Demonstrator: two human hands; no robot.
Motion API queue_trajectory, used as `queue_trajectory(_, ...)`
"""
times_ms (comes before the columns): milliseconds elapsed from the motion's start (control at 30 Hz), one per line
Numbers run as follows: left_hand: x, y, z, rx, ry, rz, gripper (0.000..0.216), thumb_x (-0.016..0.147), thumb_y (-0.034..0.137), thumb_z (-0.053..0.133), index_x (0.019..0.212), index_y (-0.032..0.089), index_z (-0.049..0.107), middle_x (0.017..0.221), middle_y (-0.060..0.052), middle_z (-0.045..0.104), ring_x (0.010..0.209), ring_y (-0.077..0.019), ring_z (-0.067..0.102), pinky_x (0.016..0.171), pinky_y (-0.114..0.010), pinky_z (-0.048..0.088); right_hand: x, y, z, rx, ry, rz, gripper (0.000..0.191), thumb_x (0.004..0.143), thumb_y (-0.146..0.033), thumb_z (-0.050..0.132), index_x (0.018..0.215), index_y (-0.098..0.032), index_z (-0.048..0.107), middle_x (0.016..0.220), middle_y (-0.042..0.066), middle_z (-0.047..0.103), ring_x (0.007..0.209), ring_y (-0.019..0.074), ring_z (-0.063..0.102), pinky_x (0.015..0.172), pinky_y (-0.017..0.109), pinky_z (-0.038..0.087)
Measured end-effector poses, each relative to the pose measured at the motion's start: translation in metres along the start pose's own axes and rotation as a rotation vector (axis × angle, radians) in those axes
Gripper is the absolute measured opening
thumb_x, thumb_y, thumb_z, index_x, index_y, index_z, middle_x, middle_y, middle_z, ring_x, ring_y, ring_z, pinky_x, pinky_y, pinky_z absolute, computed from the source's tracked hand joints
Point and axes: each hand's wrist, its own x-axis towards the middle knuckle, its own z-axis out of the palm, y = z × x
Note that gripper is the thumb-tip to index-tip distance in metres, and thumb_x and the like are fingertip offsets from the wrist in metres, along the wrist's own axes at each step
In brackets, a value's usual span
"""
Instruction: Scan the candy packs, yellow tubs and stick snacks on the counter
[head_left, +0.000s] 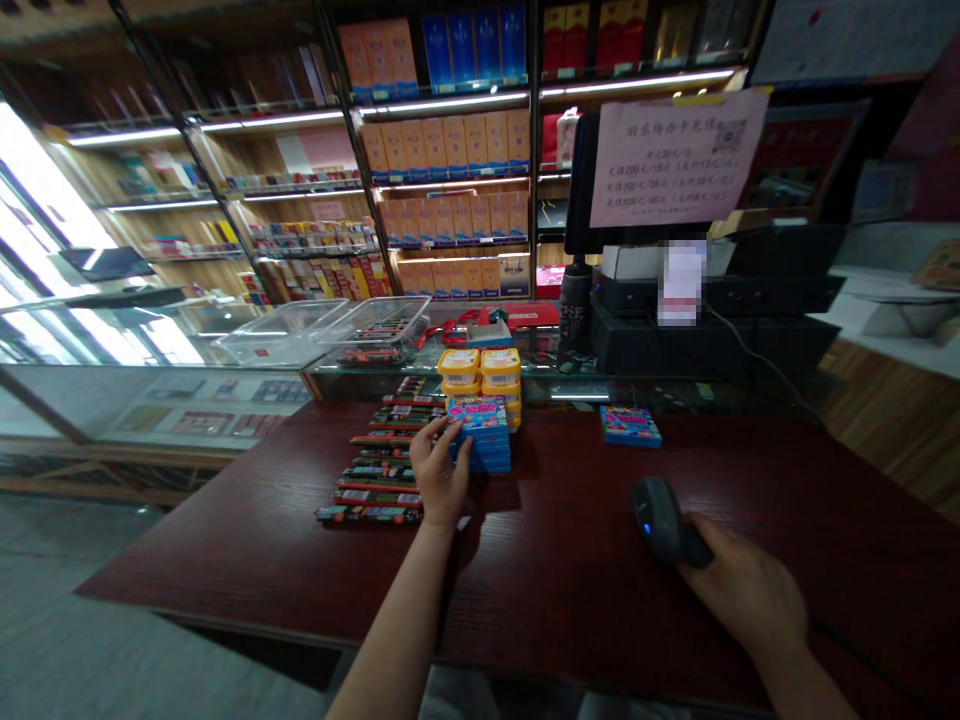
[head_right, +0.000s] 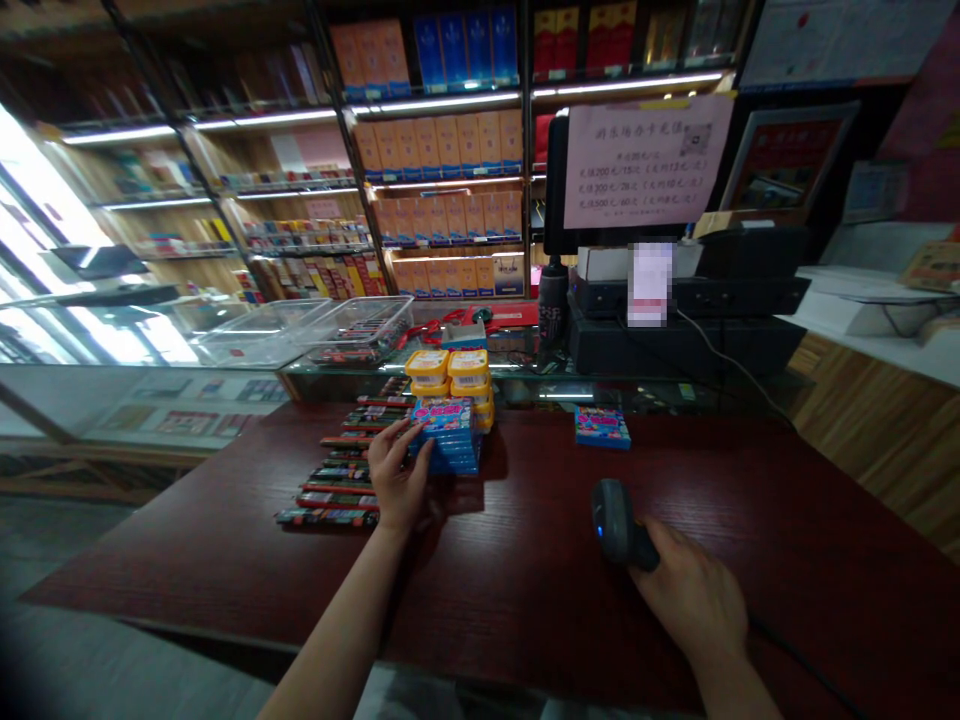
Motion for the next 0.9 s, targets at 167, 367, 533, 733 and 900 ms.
queue_trajectory(167,-0.004,0.029,-0.001,0.106,-0.078,0.178,0.028,0.081,0.020,0.062,0.108,0.026,0.065,0.118,-0.009,0.056,0.114,-0.0248,0.049,0.099,-0.045,0.038,0.002,-0.003,-0.004,0.030,-0.008,0.007,0.024,0.085,-0.033,0.046,0.103,-0.025,0.060,0.087,0.002,0.072,0.075,0.0210,0.068,0.062,0.030,0.043)
queue_trajectory(367,-0.020,0.074,0.032,-0.115,-0.558,0.393,0.042,0.081,0.012,0.052,0.121,0.026,0.056,0.128,-0.009,0.050,0.125,-0.0248,0.041,0.103,-0.044,0.039,0.006,-0.003,-0.003,0.051,0.005,0.041,0.025,0.084,-0.029,0.050,0.106,-0.024,0.061,0.093,0.002,0.072,0.075,0.0193,0.067,0.062,0.029,0.042)
queue_trajectory(533,-0.034,0.101,0.090,-0.341,-0.839,0.283,0.047,0.081,0.012,0.050,0.127,0.021,0.051,0.130,-0.013,0.050,0.122,-0.0244,0.045,0.102,-0.045,0.042,0.009,-0.004,-0.006,0.069,-0.002,0.062,0.024,0.081,-0.025,0.054,0.103,-0.024,0.062,0.091,0.002,0.072,0.077,0.0194,0.067,0.064,0.029,0.041)
queue_trajectory(733,-0.042,0.121,0.173,-0.683,-0.863,-0.051,0.049,0.068,0.003,0.054,0.113,0.023,0.062,0.127,-0.011,0.057,0.123,-0.0250,0.048,0.110,-0.044,0.031,0.012,-0.003,-0.007,0.102,-0.052,0.060,0.023,0.082,-0.026,0.053,0.103,-0.023,0.062,0.090,0.003,0.072,0.077,0.0197,0.066,0.067,0.029,0.041)
queue_trajectory(900,-0.044,0.125,0.209,-0.560,-0.877,-0.115,0.045,0.072,0.005,0.054,0.111,0.027,0.062,0.127,-0.010,0.058,0.128,-0.0273,0.043,0.111,-0.056,0.015,0.013,-0.001,-0.005,0.166,-0.053,0.053,0.022,0.082,-0.026,0.052,0.101,-0.023,0.061,0.089,0.003,0.071,0.081,0.0197,0.065,0.072,0.029,0.041)
